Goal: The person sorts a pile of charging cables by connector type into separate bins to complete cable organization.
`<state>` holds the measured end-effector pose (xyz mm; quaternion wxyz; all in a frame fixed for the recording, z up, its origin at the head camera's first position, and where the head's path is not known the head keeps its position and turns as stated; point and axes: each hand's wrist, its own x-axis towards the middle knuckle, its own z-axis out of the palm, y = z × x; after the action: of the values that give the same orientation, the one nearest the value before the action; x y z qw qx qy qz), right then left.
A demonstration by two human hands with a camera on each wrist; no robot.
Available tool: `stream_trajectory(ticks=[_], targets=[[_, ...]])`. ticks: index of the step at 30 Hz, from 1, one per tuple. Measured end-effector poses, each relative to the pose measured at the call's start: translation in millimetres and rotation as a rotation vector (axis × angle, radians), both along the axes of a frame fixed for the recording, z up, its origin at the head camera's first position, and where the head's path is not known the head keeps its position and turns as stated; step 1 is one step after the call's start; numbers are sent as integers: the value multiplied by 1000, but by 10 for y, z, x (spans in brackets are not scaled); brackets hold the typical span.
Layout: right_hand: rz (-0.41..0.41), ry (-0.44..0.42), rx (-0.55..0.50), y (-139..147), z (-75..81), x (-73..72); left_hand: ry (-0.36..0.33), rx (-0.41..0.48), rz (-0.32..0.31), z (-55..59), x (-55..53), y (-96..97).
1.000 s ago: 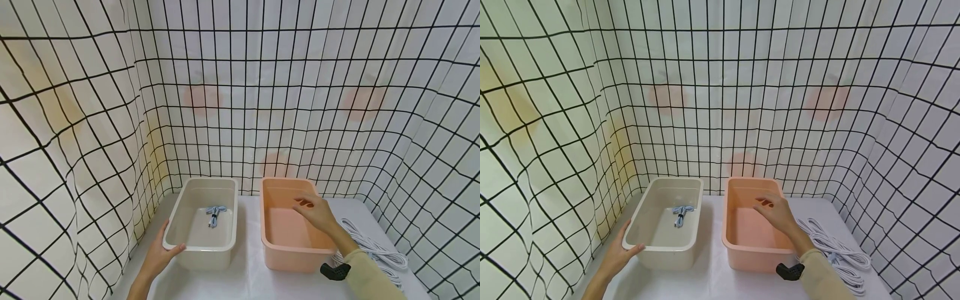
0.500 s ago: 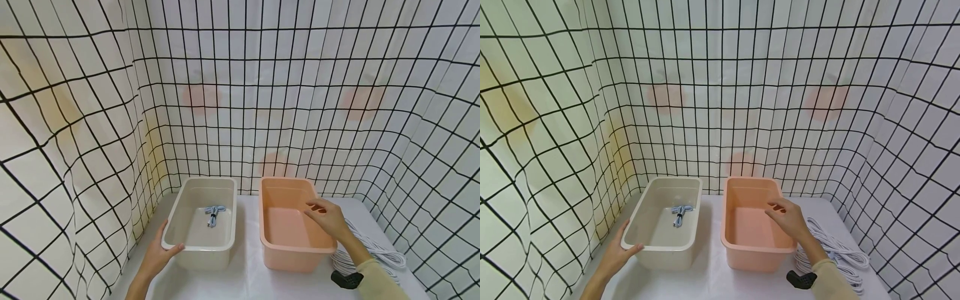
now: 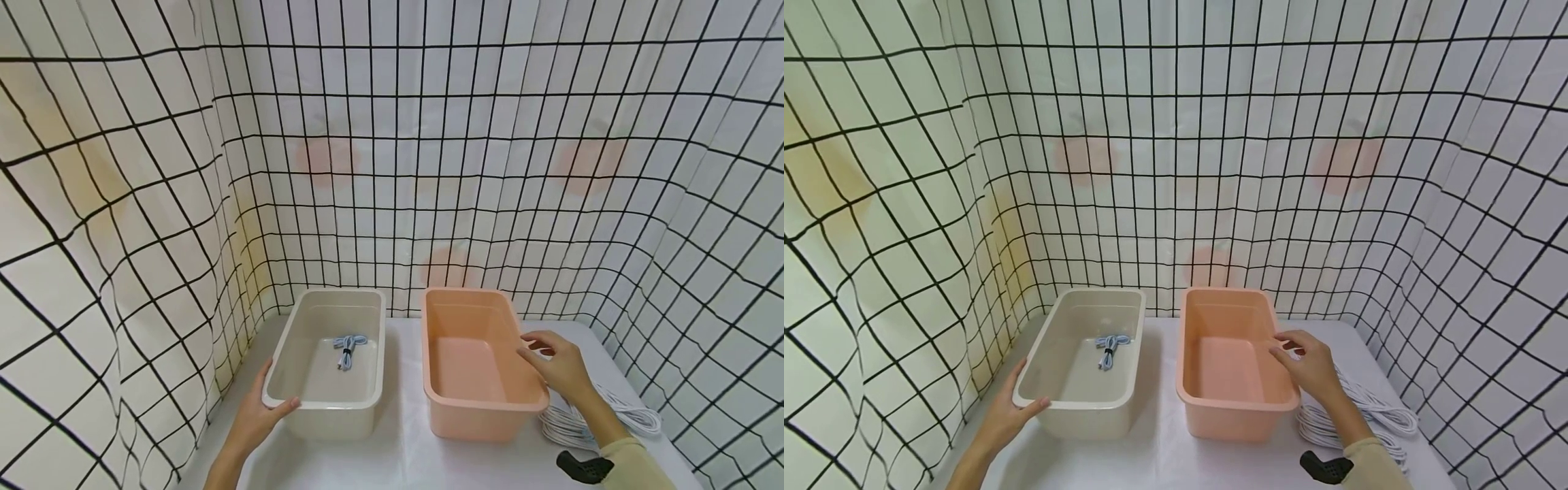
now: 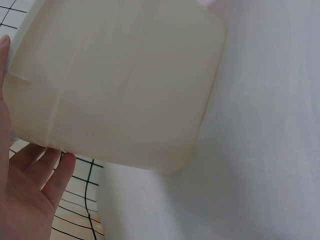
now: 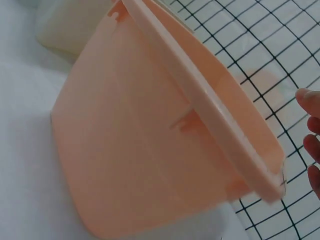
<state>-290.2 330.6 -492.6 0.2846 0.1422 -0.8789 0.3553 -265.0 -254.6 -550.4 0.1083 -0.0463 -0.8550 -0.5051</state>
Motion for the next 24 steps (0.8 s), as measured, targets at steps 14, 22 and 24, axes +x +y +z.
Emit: stream_trajectory(ticks=[14, 22, 24], targets=[[-121, -31, 26, 324, -209, 239, 10, -1, -13, -9, 5, -8], [-165, -66, -62, 529, -329, 369, 17, -7, -11, 4, 24, -2], [-188, -81, -81, 590, -360, 407, 10, -9, -13, 3, 22, 2]])
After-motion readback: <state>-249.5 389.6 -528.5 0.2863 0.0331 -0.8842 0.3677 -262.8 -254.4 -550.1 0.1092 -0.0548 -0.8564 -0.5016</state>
